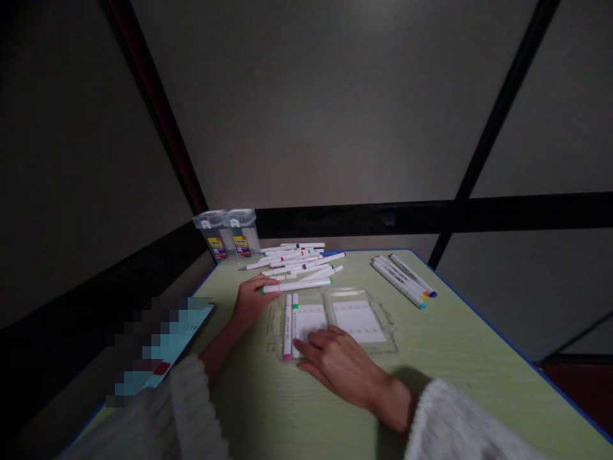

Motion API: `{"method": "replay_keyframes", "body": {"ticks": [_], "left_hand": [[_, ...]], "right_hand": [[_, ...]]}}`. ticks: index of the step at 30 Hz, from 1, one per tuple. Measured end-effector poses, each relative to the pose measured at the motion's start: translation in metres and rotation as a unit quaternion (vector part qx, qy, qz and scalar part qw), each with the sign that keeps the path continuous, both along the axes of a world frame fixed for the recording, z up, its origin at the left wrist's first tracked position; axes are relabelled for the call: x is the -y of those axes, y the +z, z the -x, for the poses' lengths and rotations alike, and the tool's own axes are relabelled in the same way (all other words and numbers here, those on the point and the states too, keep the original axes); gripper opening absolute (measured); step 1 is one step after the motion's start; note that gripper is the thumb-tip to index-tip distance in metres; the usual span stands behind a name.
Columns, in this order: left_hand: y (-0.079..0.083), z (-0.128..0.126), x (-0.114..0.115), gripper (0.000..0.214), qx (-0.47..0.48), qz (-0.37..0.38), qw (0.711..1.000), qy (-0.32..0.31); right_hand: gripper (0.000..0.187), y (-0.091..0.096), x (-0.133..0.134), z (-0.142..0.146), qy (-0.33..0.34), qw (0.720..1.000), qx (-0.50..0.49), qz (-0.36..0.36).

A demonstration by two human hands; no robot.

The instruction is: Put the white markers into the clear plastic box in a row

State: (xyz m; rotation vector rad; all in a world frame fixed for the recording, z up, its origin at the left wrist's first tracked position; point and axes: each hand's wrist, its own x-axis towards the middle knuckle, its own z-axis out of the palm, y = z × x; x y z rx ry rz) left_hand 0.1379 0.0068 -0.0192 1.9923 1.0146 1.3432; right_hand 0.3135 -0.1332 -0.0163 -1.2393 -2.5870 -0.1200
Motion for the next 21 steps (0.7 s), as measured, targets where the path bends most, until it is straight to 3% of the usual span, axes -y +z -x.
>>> {"method": "replay_keyframes", "body": {"ticks": [5,9,16,21], "left_hand": [[0.005,-0.001,0.005,0.015,0.015,0.006,1.000,-0.012],[0.009,-0.003,0.009,0.014,0.036,0.019,0.999,-0.020],[0.008,-0.002,0.010,0.015,0.057,0.027,0.997,-0.049],[0.010,-0.003,0.013,0.016,0.052,0.038,0.994,-0.088]], "right_hand": [[0.036,0.001,-0.001,-0.004,-0.014,1.000,-0.006,-0.019],[0.031,-0.002,-0.003,-0.010,-0.083,0.993,-0.067,-0.054],[0.035,-0.003,-0.012,-0.020,-0.209,0.932,-0.262,-0.139],[0.043,-0.005,-0.018,-0.023,-0.211,0.908,-0.348,-0.094]]}}
